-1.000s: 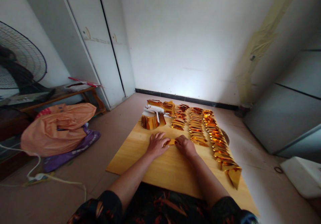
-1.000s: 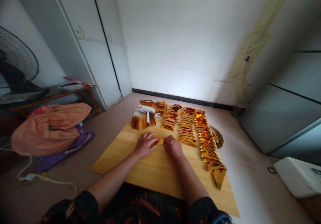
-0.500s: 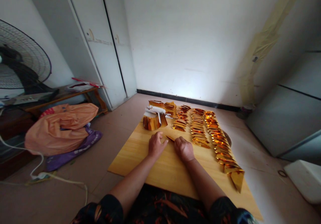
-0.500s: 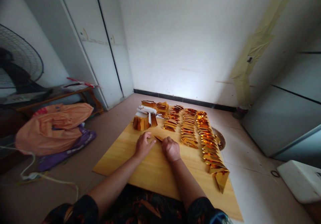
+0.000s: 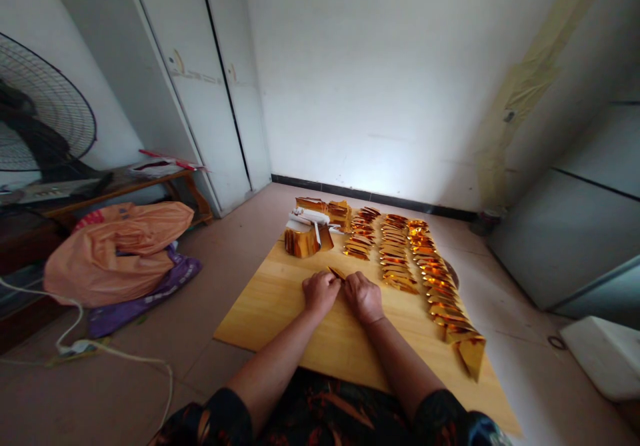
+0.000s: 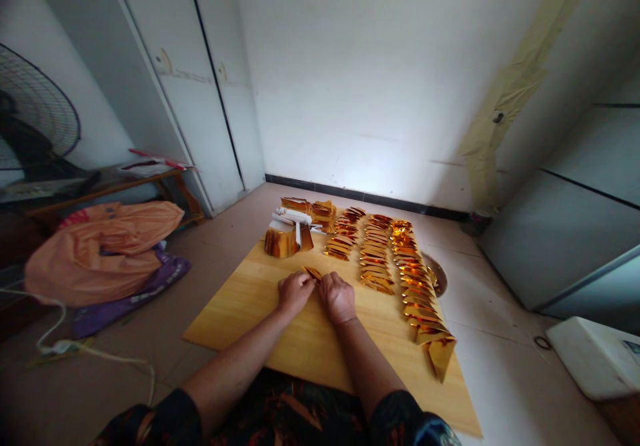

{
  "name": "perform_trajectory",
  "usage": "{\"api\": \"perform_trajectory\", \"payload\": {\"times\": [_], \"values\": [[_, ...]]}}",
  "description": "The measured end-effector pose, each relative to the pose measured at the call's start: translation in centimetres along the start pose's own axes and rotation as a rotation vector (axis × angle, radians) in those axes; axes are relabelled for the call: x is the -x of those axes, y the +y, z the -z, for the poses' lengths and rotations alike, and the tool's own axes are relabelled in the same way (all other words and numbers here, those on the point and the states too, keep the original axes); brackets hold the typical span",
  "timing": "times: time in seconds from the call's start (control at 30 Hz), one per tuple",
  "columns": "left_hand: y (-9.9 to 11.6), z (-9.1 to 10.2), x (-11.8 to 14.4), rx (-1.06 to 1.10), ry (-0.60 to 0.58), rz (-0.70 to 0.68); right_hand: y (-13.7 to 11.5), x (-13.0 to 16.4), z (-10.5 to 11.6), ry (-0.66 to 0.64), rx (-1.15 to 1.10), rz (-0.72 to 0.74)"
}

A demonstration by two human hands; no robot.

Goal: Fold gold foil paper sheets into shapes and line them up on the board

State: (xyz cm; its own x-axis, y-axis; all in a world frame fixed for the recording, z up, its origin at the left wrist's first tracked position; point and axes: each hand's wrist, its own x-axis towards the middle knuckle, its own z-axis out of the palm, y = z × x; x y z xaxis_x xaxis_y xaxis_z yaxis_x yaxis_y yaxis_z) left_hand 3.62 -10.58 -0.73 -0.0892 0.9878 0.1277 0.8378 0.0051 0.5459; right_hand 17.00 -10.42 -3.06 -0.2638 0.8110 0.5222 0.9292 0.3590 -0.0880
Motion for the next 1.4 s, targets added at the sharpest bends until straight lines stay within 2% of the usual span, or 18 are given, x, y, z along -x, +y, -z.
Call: {"api": "perform_trajectory", "payload": {"times": [0.27,0.53,0.73,0.9,1.13,1.4], "values": [[-0.1,-0.3,0.1,-0.038,0.009,0.011,0.3,0.1,-0.6,0.074,0.015,-0.031],[-0.1,-0.2,0.1,-0.070,-0.004,0.004,0.5,0.0,-0.5,0.047,0.011,-0.060],[-0.2,-0.3,0.1,-0.039,0.035,-0.019,0.5,0.1,0.1,0.052,0.008,-0.030],[-0.6,0.0,0.3,0.095,0.076,-0.002,0.6,0.1,0.4,0.085,0.053,-0.008],[-1.1,-0.3,-0.4,0.341,0.126,0.128,0.6,0.2,0.2,0.104,0.065,0.039],[-1.4,-1.1,-1.1,0.539,0.116,0.066,0.2,0.1,0.6,0.065,0.054,0.032]]}}
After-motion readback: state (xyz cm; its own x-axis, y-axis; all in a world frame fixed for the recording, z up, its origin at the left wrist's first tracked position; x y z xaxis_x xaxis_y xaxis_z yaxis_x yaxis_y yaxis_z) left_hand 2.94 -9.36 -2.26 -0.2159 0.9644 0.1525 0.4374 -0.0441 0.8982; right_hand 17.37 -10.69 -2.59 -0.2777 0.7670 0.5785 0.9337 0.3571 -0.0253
